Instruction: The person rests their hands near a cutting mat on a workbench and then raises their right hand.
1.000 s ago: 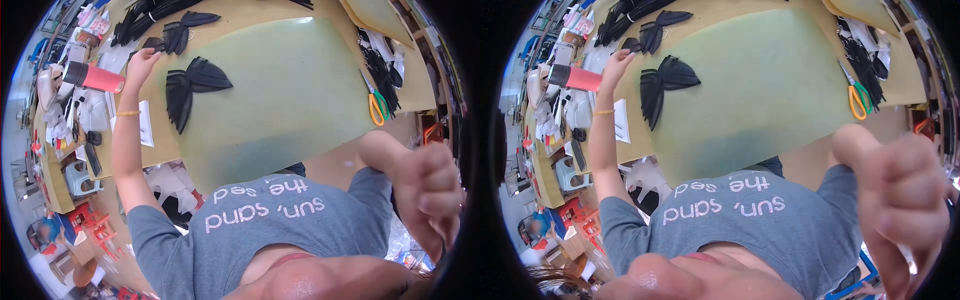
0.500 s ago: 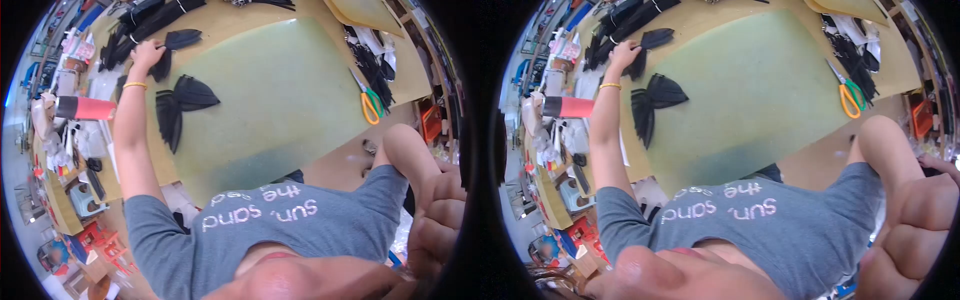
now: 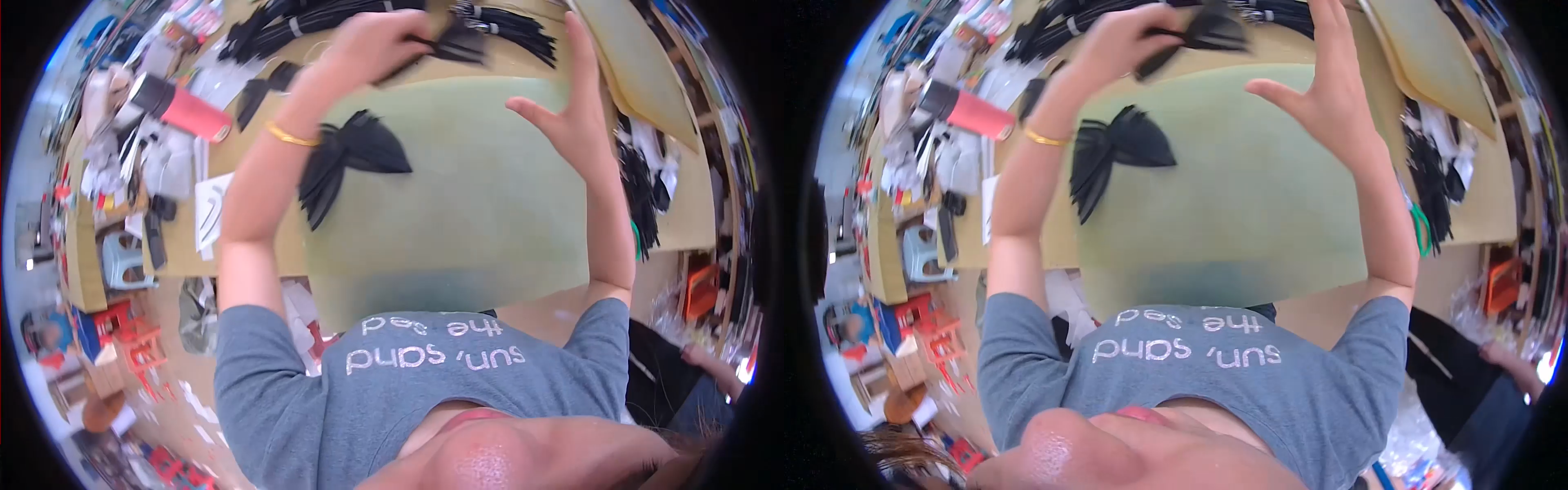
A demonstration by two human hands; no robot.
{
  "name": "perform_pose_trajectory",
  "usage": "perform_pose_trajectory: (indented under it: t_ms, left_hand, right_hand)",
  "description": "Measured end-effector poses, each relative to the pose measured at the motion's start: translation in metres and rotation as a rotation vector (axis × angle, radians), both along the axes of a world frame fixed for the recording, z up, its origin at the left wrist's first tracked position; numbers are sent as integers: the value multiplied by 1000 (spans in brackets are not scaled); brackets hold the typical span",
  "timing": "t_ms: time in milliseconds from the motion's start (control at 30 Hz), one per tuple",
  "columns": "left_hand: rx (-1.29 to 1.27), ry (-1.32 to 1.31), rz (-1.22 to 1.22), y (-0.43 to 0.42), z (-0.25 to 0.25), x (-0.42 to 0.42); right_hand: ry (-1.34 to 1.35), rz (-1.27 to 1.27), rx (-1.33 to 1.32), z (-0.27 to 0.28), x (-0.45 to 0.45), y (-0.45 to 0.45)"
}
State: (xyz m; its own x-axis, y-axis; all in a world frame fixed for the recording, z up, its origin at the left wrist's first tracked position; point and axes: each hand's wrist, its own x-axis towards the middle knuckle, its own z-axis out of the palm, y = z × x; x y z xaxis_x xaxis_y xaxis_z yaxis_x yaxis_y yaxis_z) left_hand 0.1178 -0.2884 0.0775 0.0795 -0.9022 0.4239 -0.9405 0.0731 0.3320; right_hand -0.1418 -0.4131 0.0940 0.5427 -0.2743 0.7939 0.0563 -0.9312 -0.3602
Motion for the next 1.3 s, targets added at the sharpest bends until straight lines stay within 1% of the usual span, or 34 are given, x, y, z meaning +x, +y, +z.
perform_pose_trajectory:
  t_ms: [33,67,100,133,167,233,300,333,367,400,433,533,567,667,700,767,800,833,900,967,1000,1033,1100,1167,1233,1267,1300]
  left_hand:
    - [-10,91,-60,3,2,-23]
    - [-26,182,-123,6,3,-41]
    - [-72,271,-151,10,-3,-49]
    - [-120,360,-186,16,-11,-53]
    - [-123,341,-126,27,-15,-48]
    - [-93,171,91,56,-44,0]
    - [167,-38,487,100,-72,68]
    - [209,-175,631,123,-101,111]
    - [381,-262,783,142,-121,151]
    - [487,-252,949,155,-113,144]
    - [501,-257,926,166,-117,147]
    - [542,-365,819,171,-119,152]
    - [484,-452,783,172,-129,161]
    - [431,-554,785,172,-125,164]
    - [339,-617,806,169,-114,155]
    - [160,-731,852,173,-74,114]
    - [17,-815,774,177,-54,93]
    - [-124,-895,694,184,-37,67]
    - [-80,-989,651,196,-16,-4]
    - [39,-971,540,210,-21,-84]
    - [37,-928,473,216,-41,-113]
    - [138,-782,399,226,-58,-143]
    - [268,-643,284,241,-89,-185]
    - [263,-504,256,249,-102,-204]
    - [250,-406,246,252,-102,-210]
    - [244,-380,245,253,-103,-211]
    - [237,-355,251,255,-105,-212]
  right_hand:
    - [-14,55,119,-14,15,-7]
    - [59,161,328,-27,20,-18]
    - [120,239,543,-41,25,-30]
    - [275,363,845,-53,20,-48]
    - [335,318,850,-66,17,-64]
    - [489,199,866,-90,6,-101]
    - [669,47,889,-113,-9,-130]
    - [673,-101,571,-121,-12,-126]
    - [670,-240,248,-128,-17,-122]
    - [657,-372,-79,-133,-22,-118]
    - [731,-288,35,-128,-25,-114]
    - [855,-215,-20,-133,-29,-105]
    - [810,-238,-15,-134,-28,-103]
    - [830,-272,-41,-134,-28,-101]
    - [736,-249,-60,-134,-30,-98]
    - [651,-304,-83,-137,-35,-102]
    - [610,-326,-97,-137,-37,-104]
    - [525,-358,-205,-128,-42,-96]
    - [347,-413,-413,-96,-58,-57]
    - [635,-514,-535,-85,-85,-22]
    - [774,-563,-600,-81,-94,-6]
    - [910,-545,-593,-79,-101,8]
    - [1181,-505,-568,-80,-107,36]
    - [1023,-375,-481,-66,-75,57]
    - [621,-37,-454,-70,-18,67]
    - [596,107,-361,-75,18,77]
    - [472,198,-396,-89,61,85]
